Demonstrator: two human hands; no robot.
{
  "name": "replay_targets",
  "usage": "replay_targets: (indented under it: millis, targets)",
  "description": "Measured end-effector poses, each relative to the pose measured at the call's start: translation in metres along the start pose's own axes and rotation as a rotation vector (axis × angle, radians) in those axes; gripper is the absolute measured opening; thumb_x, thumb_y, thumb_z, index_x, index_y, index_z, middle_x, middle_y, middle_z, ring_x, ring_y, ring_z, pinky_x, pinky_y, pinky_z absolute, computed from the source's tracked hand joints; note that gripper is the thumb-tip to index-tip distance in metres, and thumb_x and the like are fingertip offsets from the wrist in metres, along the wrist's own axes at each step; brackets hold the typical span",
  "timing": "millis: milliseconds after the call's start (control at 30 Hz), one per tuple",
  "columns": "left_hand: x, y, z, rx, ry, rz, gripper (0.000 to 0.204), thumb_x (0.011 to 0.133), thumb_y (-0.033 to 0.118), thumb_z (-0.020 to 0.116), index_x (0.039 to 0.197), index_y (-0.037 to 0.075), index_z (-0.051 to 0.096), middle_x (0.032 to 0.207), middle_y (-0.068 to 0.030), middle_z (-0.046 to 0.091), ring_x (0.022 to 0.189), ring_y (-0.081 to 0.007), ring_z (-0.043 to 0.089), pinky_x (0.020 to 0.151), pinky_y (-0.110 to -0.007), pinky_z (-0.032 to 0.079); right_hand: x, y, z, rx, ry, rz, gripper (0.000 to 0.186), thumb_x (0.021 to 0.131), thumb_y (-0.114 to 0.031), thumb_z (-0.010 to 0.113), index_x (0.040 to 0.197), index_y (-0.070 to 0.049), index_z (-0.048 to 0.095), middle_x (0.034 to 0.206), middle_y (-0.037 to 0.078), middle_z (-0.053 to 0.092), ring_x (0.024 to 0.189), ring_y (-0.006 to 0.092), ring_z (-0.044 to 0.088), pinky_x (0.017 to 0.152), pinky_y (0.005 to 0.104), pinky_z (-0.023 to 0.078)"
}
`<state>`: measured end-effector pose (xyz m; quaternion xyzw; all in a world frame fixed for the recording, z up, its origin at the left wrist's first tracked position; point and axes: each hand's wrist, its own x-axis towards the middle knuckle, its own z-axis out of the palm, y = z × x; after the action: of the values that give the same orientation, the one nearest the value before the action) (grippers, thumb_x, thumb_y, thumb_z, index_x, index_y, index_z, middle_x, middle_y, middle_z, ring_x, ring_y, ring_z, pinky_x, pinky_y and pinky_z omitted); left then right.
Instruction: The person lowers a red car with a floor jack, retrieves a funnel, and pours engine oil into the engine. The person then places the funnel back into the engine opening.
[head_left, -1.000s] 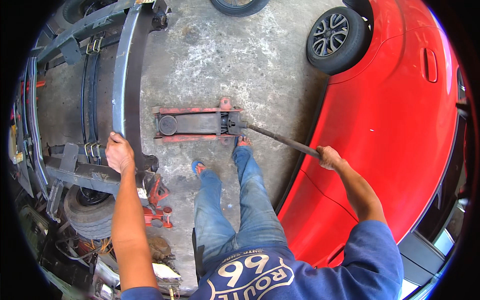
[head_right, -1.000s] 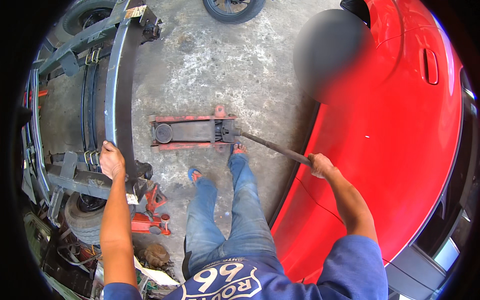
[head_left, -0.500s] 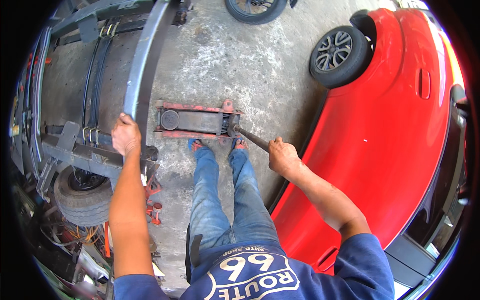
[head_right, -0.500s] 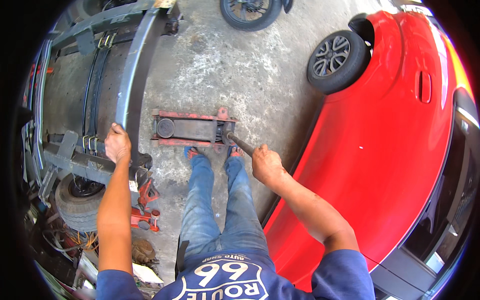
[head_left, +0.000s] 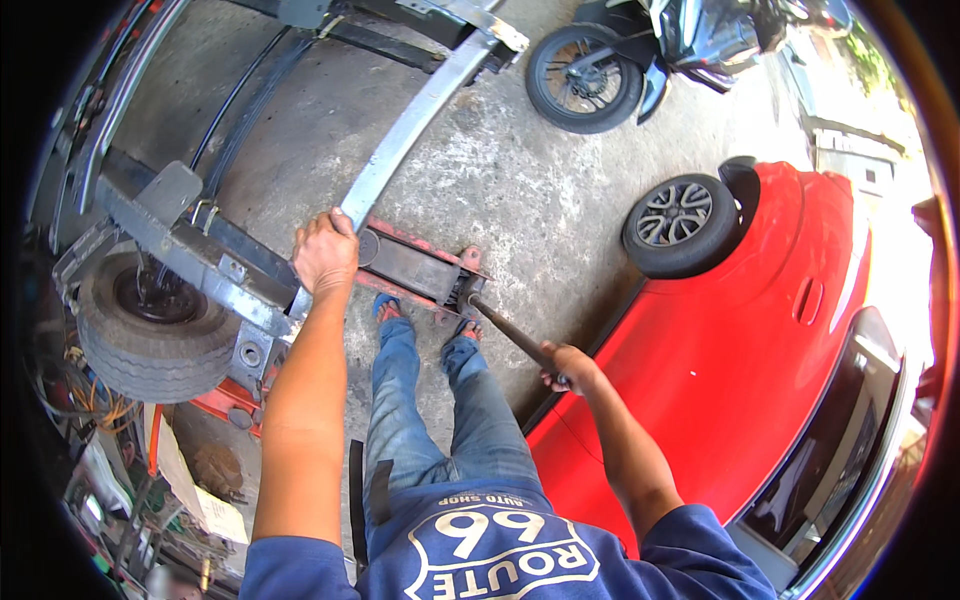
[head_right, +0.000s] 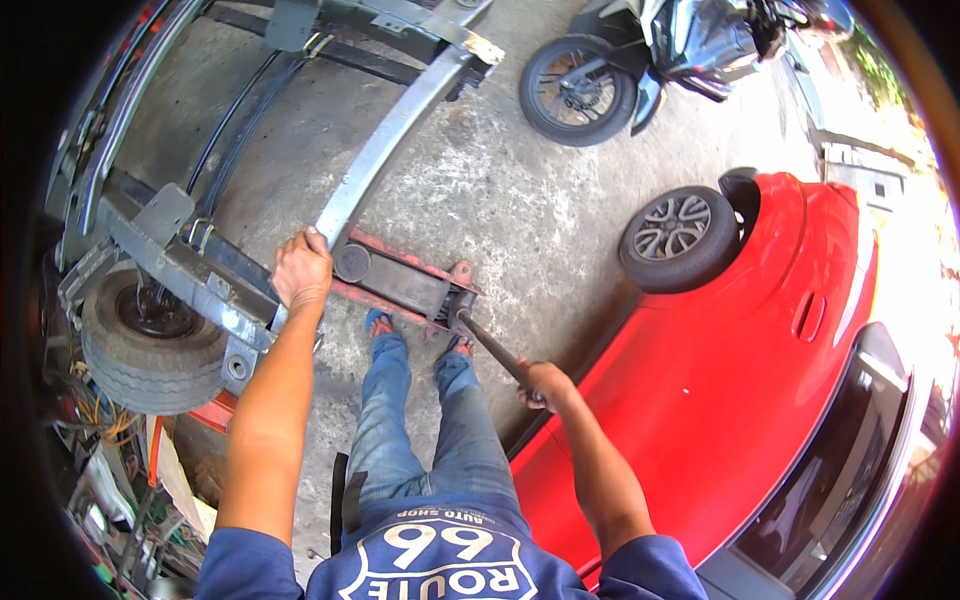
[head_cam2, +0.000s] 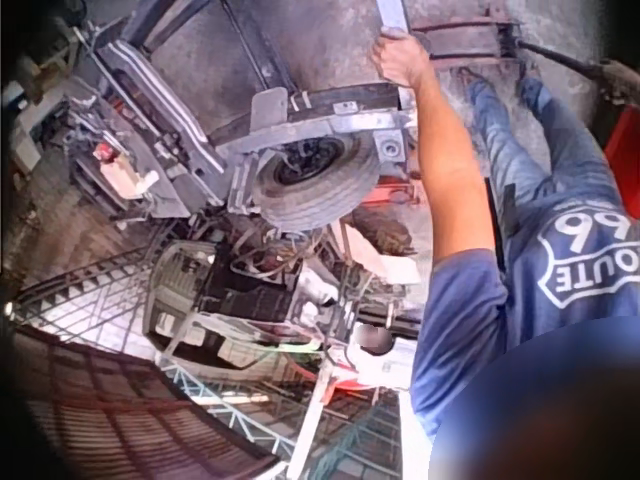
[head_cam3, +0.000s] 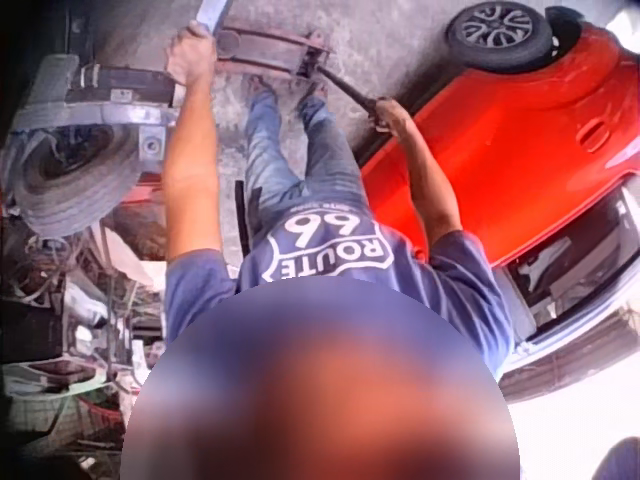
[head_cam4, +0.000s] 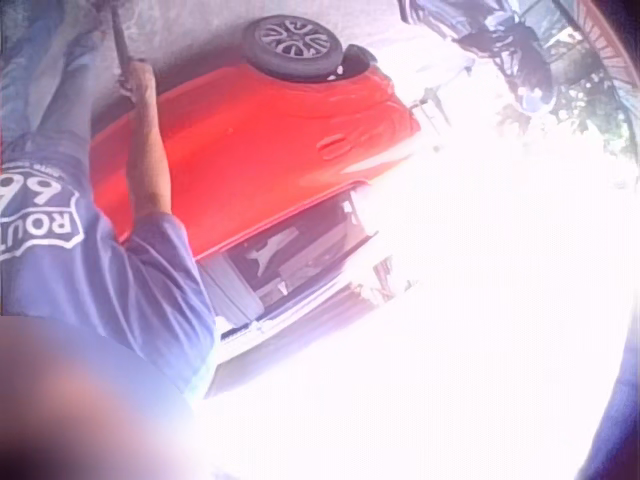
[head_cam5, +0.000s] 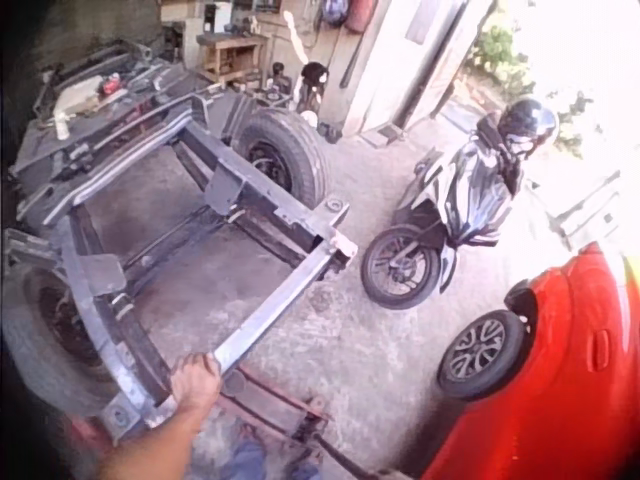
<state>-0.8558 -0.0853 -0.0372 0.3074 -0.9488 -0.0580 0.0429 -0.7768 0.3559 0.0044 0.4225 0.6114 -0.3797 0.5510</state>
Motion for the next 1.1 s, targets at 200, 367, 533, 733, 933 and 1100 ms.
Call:
replay_targets:
  millis: [200, 367, 533, 733, 933, 1100]
  targets:
    - [0.000, -0.001, 0.003, 0.044, 0.006, -0.001, 0.044, 0.100, 0.038, 0.046, 0.083, 0.006, 0.071, 0.087, -0.0125, 0.072, 0.087, -0.0326, 0.068, 0.078, -0.045, 0.056, -0.056, -0.019, 0.044, -1.302, 0.399, -0.682, 0.033, 0.082, -0.006, 0.066, 0.111, 0.002, 0.051, 0.103, 0.028, 0.060, 0.093, 0.0452, 0.067, 0.084, 0.0493, 0.057]
    - [0.001, 0.002, 0.003, 0.070, 0.024, -0.011, 0.043, 0.100, 0.038, 0.046, 0.082, 0.007, 0.070, 0.086, -0.0125, 0.072, 0.086, -0.0320, 0.067, 0.077, -0.044, 0.055, -0.056, -0.039, 0.018, -1.215, 0.227, -0.529, 0.037, 0.088, -0.022, 0.067, 0.108, 0.004, 0.050, 0.092, 0.033, 0.067, 0.091, 0.0489, 0.068, 0.083, 0.0545, 0.055]
    - [0.000, 0.002, 0.006, 0.096, 0.037, -0.030, 0.043, 0.099, 0.039, 0.047, 0.083, 0.007, 0.071, 0.086, -0.0124, 0.072, 0.086, -0.0316, 0.068, 0.077, -0.044, 0.055, -0.051, -0.020, 0.026, -1.177, 0.219, -0.645, 0.041, 0.086, -0.022, 0.066, 0.117, 0.001, 0.049, 0.098, 0.034, 0.065, 0.093, 0.0509, 0.066, 0.086, 0.0567, 0.053]
    - [0.000, 0.000, 0.009, 0.025, 0.000, -0.067, 0.043, 0.099, 0.039, 0.047, 0.085, 0.007, 0.072, 0.088, -0.0122, 0.074, 0.088, -0.0306, 0.069, 0.079, -0.046, 0.056, -0.041, -0.062, 0.102, -1.334, 0.142, -0.613, 0.031, 0.089, -0.022, 0.056, 0.109, 0.001, 0.062, 0.099, 0.034, 0.068, 0.096, 0.0484, 0.068, 0.090, 0.0528, 0.055]
    - [-0.004, -0.006, -0.004, -0.163, -0.029, -0.054, 0.045, 0.098, 0.044, 0.050, 0.094, 0.005, 0.071, 0.099, -0.0126, 0.072, 0.096, -0.0322, 0.066, 0.085, -0.046, 0.054, -0.037, -0.063, 0.123, -1.314, 0.342, -0.741, 0.025, 0.091, -0.023, 0.057, 0.096, -0.004, 0.072, 0.100, 0.025, 0.070, 0.094, 0.0464, 0.068, 0.088, 0.0512, 0.055]
    - [-0.027, -0.032, -0.008, -0.081, -0.146, 0.187, 0.057, 0.090, 0.053, 0.065, 0.117, 0.003, 0.060, 0.110, -0.0120, 0.068, 0.101, -0.0283, 0.064, 0.087, -0.043, 0.053, -0.029, -0.049, 0.122, -1.193, 0.463, -1.285, 0.011, 0.087, -0.010, 0.063, 0.091, -0.004, 0.071, 0.095, 0.015, 0.066, 0.093, 0.0390, 0.061, 0.084, 0.0470, 0.052]
